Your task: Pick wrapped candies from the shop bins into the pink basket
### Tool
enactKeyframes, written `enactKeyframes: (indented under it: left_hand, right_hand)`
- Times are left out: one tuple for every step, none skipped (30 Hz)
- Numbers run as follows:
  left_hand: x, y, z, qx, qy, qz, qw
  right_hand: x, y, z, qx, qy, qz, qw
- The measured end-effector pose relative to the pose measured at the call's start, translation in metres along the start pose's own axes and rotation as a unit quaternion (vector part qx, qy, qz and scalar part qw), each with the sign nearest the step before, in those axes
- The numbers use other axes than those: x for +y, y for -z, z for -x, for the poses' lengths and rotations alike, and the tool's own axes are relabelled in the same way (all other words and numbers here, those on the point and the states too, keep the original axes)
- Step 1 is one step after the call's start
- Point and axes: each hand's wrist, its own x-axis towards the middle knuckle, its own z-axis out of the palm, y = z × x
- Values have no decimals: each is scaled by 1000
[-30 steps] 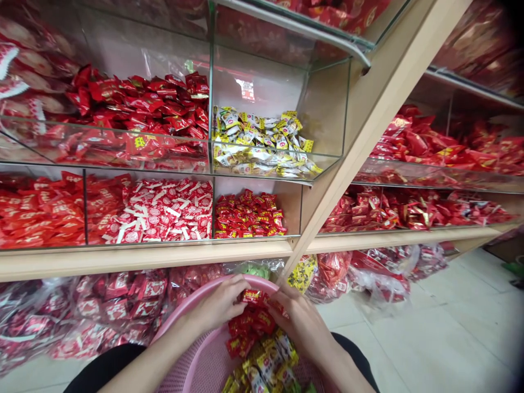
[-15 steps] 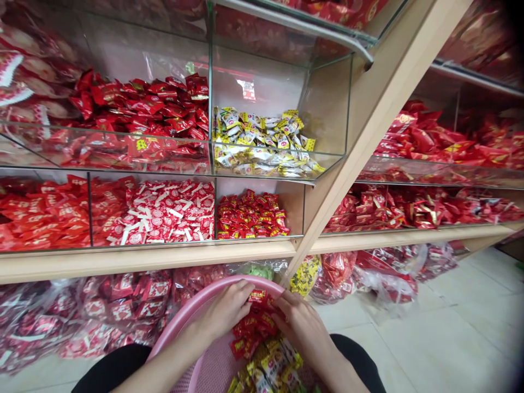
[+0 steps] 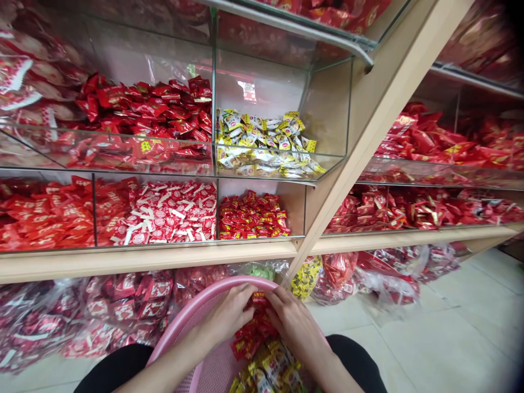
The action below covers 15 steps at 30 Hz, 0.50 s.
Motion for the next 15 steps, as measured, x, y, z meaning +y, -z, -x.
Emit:
enactKeyframes:
  left_hand:
    - [2, 0, 0, 1, -5, -2, 1000]
    - [3, 0, 0, 4, -10, -5, 1000]
    - [5, 0, 0, 8, -13, -6, 1000]
    - [6, 0, 0, 12, -12, -7, 1000]
    - [7, 0, 0, 13, -9, -8, 1000]
    - [8, 0, 0, 13, -6, -7, 1000]
    - [8, 0, 1, 12, -4, -6, 1000]
    - [9, 0, 1, 11, -3, -5, 1000]
    - [9, 0, 1, 13, -4, -5, 1000]
    - [8, -1, 2, 15, -6, -5, 1000]
    - [8, -1, 2, 18, -9, -6, 1000]
    - [7, -2, 2, 22, -12, -7, 1000]
    - [7, -2, 2, 24, -13, -9, 1000]
    - [7, -3, 2, 26, -12, -11, 1000]
    - [7, -4, 2, 28, -11, -14, 999]
  right_hand:
    - [0, -1, -1, 0, -2, 8, 1000]
    - [-1, -2, -2, -2, -6, 17, 1000]
    - [-1, -3, -2, -3, -11, 27, 1000]
    - [-1, -5, -3, -1, -15, 35, 999]
    - [-1, -7, -3, 4, -18, 42, 999]
    - [-1, -9, -4, 10, -19, 46, 999]
    - [0, -10, -4, 18, -18, 48, 999]
    - [0, -12, -4, 24, -16, 49, 998]
    - [1, -13, -3, 29, -15, 49, 998]
    - [1, -15, -3, 30, -14, 50, 998]
    - [2, -15, -3, 31, -14, 50, 998]
    - [2, -16, -2, 30, -16, 52, 998]
    - [3, -16, -2, 28, -17, 53, 998]
    - [3, -16, -1, 25, -19, 55, 998]
    - [3, -16, 0, 22, -21, 57, 998]
